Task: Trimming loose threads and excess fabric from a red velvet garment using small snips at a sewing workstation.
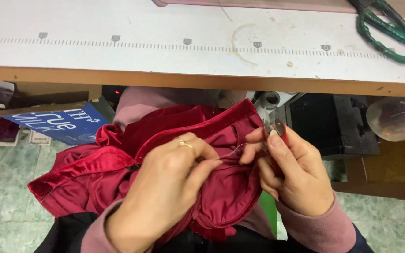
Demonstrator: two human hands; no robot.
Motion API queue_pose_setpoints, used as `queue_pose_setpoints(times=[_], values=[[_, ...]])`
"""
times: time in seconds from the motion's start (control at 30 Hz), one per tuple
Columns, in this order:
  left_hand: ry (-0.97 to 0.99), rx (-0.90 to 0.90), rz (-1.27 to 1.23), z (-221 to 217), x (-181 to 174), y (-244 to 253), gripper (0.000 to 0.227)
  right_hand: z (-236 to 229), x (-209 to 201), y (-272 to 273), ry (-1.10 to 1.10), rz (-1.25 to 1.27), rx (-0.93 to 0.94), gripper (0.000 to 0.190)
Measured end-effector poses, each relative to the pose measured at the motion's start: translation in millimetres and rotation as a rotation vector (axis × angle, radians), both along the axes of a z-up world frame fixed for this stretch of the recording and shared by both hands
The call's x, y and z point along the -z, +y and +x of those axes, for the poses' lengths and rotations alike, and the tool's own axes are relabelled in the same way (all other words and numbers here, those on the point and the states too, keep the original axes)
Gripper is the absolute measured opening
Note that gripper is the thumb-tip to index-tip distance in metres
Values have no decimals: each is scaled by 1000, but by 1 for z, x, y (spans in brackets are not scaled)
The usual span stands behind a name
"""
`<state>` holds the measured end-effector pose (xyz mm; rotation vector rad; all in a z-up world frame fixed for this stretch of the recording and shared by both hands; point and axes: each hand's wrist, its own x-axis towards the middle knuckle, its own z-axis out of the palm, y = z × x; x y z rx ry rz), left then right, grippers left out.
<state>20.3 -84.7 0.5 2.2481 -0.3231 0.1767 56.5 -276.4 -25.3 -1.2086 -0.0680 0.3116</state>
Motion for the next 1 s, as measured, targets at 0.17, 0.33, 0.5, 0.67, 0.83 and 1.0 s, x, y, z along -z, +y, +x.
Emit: queue_pose_setpoints(times=[0.17,0.33,0.5,0.67,0.83,1.0], values=[[-111,-30,-34,-4,-11,-10,5,-3,-1,1,48,-15,-69,36],[-107,6,107,-6,5,-26,38,-10,-11,6,89,38,-169,42],[-295,-33,99,-3,0,-19,6,-11,-13,3,85,181,-251,54],[-235,-198,35,0,-8,8,6,-5,-18,-4,54,-63,-146,48],[-78,-341,-27,-4,-13,17,11,-5,-8,-4,51,-129,0,44],[201,-383,-413,-4,-13,15,11,-7,-2,2,-230,-236,132,31]])
